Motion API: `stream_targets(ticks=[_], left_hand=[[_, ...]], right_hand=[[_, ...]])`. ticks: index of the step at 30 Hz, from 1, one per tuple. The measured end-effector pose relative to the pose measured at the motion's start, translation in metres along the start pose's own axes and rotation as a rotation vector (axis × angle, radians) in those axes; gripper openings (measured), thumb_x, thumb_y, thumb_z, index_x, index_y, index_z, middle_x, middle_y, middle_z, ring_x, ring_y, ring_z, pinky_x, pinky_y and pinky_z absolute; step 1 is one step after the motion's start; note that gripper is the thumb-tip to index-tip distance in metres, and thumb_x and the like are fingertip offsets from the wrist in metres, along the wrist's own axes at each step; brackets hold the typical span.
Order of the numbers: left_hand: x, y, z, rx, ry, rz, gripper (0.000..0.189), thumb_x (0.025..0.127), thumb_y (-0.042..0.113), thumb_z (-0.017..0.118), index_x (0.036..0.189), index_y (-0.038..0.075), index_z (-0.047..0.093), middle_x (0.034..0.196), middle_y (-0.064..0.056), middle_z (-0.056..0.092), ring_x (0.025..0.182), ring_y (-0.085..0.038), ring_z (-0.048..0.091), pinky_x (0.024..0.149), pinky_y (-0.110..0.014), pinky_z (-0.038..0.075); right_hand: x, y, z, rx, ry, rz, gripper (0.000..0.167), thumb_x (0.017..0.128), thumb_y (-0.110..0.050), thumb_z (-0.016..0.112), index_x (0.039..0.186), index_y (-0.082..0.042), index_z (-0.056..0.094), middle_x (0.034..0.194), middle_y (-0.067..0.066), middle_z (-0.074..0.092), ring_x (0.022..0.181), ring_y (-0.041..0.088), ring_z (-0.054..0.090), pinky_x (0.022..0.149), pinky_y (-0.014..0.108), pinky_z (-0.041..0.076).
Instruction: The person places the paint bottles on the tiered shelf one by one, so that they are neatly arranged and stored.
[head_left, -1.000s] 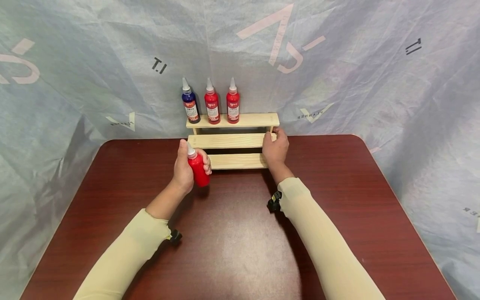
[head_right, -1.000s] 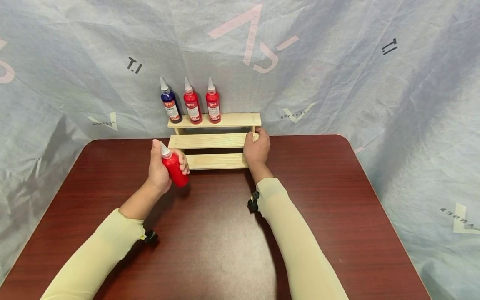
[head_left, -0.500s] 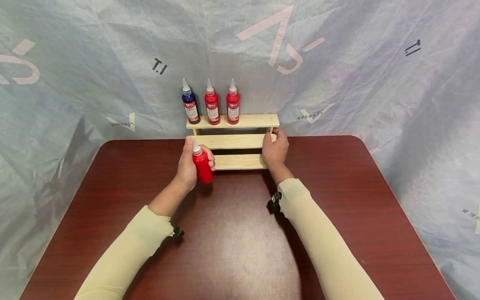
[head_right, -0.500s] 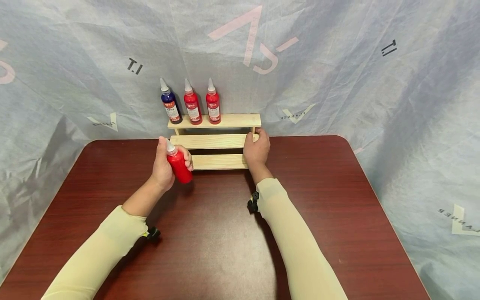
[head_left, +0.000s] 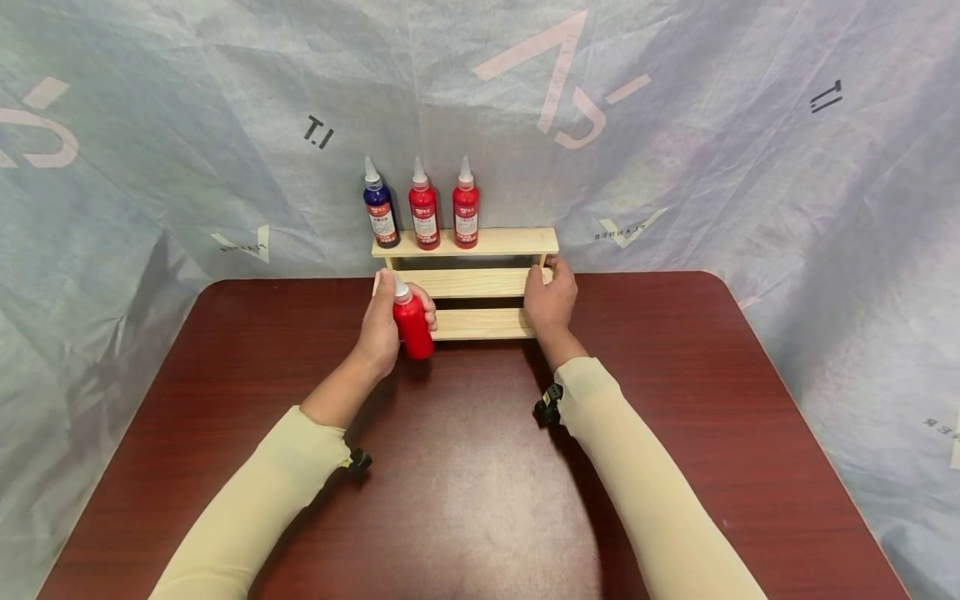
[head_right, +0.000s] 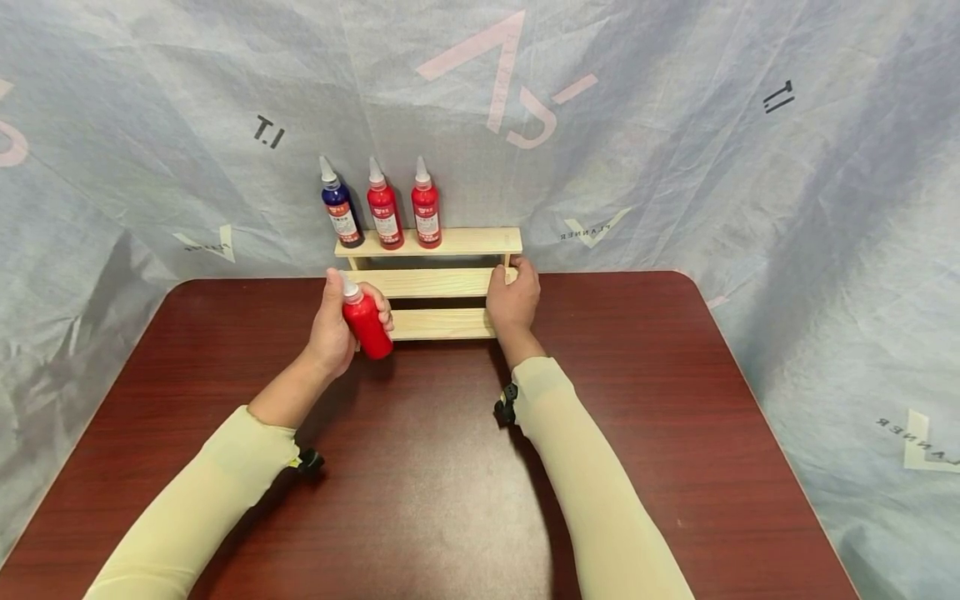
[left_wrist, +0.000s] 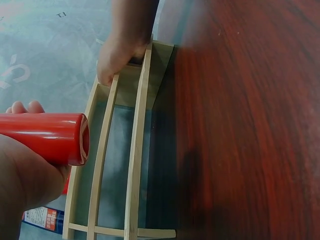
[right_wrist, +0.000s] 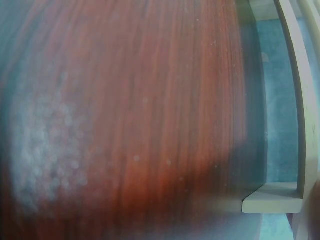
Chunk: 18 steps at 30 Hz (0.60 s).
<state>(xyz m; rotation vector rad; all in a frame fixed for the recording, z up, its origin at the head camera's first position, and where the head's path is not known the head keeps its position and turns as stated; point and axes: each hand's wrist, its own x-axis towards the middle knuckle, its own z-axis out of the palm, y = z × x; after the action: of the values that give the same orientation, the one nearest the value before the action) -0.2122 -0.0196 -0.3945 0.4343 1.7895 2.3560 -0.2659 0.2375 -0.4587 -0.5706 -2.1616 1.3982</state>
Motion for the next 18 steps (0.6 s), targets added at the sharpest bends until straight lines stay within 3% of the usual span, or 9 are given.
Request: stream_targets(ticks=[8, 18], left_hand=[[0.006, 0.001, 0.004, 0.035, -0.001, 0.011, 0.072, 0.094, 0.085, 0.043, 0.083, 0.017, 0.063, 0.073, 0.005, 0.065, 0.068, -0.010, 0.066, 0.070, -0.025, 0.058], [0.015, 0.004, 0.011, 0.031, -0.014, 0.007, 0.062, 0.109, 0.063, 0.031, 0.084, 0.016, 0.064, 0.074, 0.004, 0.066, 0.070, -0.010, 0.066, 0.072, -0.025, 0.058]], right_hand=[[0.000, 0.001, 0.000, -0.002, 0.002, -0.002, 0.038, 0.102, -0.025, 0.059, 0.130, 0.000, 0.065, 0.138, 0.022, 0.065, 0.137, 0.035, 0.058, 0.117, 0.047, 0.046], [0.001, 0.001, 0.001, -0.006, 0.007, -0.003, 0.037, 0.102, -0.024, 0.059, 0.129, 0.000, 0.065, 0.139, 0.021, 0.065, 0.137, 0.035, 0.058, 0.117, 0.047, 0.046]])
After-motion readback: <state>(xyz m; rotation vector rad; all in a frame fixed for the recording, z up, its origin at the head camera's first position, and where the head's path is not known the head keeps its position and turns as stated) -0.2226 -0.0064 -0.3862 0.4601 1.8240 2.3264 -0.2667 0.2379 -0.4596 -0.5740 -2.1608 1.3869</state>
